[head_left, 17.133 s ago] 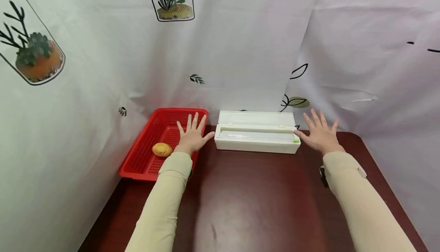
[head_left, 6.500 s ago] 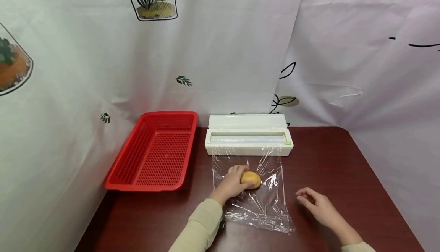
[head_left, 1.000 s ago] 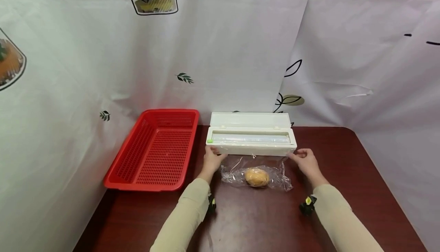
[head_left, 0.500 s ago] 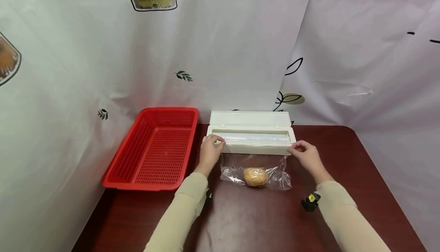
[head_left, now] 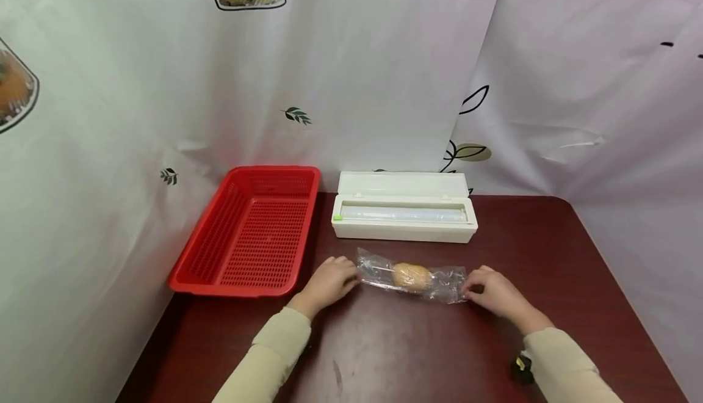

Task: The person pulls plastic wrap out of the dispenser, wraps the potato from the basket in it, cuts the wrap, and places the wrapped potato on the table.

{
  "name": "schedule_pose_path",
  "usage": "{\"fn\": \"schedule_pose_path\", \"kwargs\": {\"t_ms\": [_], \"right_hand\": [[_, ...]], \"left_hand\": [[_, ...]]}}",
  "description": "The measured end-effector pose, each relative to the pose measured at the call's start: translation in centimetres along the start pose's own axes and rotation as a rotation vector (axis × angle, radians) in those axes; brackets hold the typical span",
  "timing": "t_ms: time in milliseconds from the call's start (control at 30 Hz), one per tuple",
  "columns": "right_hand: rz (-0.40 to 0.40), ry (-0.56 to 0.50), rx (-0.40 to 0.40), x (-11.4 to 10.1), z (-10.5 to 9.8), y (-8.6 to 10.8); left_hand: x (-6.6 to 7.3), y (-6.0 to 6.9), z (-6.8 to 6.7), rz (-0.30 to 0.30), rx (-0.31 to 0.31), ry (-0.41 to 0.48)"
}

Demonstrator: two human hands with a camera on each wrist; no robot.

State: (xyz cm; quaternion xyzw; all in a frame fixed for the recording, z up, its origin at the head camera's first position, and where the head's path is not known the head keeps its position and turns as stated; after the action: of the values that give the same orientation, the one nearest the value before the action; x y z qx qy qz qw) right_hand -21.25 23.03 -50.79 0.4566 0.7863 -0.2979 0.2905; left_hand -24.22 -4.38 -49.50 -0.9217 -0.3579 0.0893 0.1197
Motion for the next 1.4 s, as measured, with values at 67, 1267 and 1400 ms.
{"fn": "schedule_pose_path", "kwargs": {"t_ms": [67, 1267, 1400], "right_hand": [[-0.016, 0.104, -0.016, 0.2, 1.1, -0.1], [0.440, -0.464, -0.011, 1.7, 4.5, 2.3], [0.444, -0.595, -0.068, -0.5, 7.1, 2.8]], "left_hand": [[0.6, -0.5, 1.4, 0.024, -0.052, -0.077], [-4.9, -0.6, 8.9, -1.027, -0.073, 1.587], [-3.5, -0.9, 8.4, -0.952, -0.157, 1.524]]}}
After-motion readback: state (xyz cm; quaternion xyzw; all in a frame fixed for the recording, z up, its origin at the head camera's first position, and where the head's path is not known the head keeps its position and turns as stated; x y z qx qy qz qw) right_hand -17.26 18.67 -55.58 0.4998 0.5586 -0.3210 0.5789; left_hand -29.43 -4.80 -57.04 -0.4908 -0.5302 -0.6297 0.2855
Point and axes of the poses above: each hand's wrist, its own y-axis away from the middle knuckle, its own z-axis out of the palm, x = y × z, the point moved 9 cm from there along -y, towards the middle knuckle, and after that the axes turned 15 degrees about -y, right-handed, at the moved point
